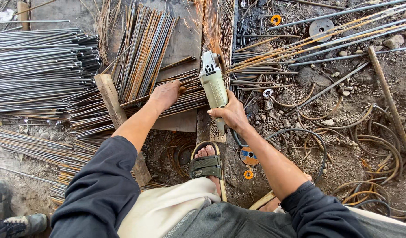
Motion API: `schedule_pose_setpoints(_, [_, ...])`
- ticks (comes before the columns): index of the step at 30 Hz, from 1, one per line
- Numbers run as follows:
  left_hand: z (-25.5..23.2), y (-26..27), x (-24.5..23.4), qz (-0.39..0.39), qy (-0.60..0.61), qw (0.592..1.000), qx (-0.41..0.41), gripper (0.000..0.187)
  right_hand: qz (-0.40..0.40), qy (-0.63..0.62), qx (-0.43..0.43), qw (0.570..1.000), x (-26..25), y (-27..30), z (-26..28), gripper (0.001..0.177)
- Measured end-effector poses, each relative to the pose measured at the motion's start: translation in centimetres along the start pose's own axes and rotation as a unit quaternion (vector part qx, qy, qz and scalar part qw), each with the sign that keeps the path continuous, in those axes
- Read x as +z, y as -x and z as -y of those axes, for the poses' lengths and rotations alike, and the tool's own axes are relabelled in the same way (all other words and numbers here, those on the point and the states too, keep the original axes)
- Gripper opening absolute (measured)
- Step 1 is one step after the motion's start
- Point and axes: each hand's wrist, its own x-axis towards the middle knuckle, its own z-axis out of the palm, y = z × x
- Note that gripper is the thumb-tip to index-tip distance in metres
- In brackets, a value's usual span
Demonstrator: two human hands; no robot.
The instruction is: The person uses an angle grinder to cut a bundle of metal rods resting on a wooden plank. They hold the rods with one hand while operating the grinder with the other, creating sparks as the metal is severed. The person repeats this process multiple times, cutting the rods into shorter lengths.
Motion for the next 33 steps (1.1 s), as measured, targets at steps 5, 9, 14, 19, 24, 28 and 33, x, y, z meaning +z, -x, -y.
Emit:
schedule_pose_setpoints(5, [0.1,0.0,0.4,-0.009,-0.008,1.0,0.0,0.022,0.0,-0.011,-0.008,1.0,0.0,0.0,0.0,0.11])
schedule_pose_setpoints(9, [0.4,-0.4,1.0,-0.015,-0.015,1.0,0.004,0.022,0.003,-0.008,-0.003,1.0,0.2,0.2,-0.2,0.111])
schedule_pose_setpoints(14, [0.8,-0.5,1.3,-0.02,-0.003,1.0,0.008,0.021,0.005,-0.017,-0.011,1.0,0.1,0.7,-0.5,0.106])
schedule_pose_setpoints(19, [0.7,-0.3,1.1,-0.026,-0.003,1.0,0.017,0.023,0.007,-0.004,-0.002,1.0,0.1,1.1,-0.8,0.107])
schedule_pose_setpoints(24, [2.9,-3.0,4.3,-0.03,-0.016,0.999,0.011,0.018,0.001,-0.015,0.012,1.0,0.2,1.4,-2.5,0.101])
schedule_pose_setpoints(28, [1.8,-1.7,2.9,-0.03,-0.006,0.999,0.012,0.021,0.004,-0.005,0.013,1.0,0.0,2.5,-1.8,0.101])
schedule_pose_setpoints(33, [0.7,0.1,0.9,-0.026,0.008,1.0,0.012,0.028,-0.007,-0.025,0.001,1.0,0.4,1.8,-1.3,0.099])
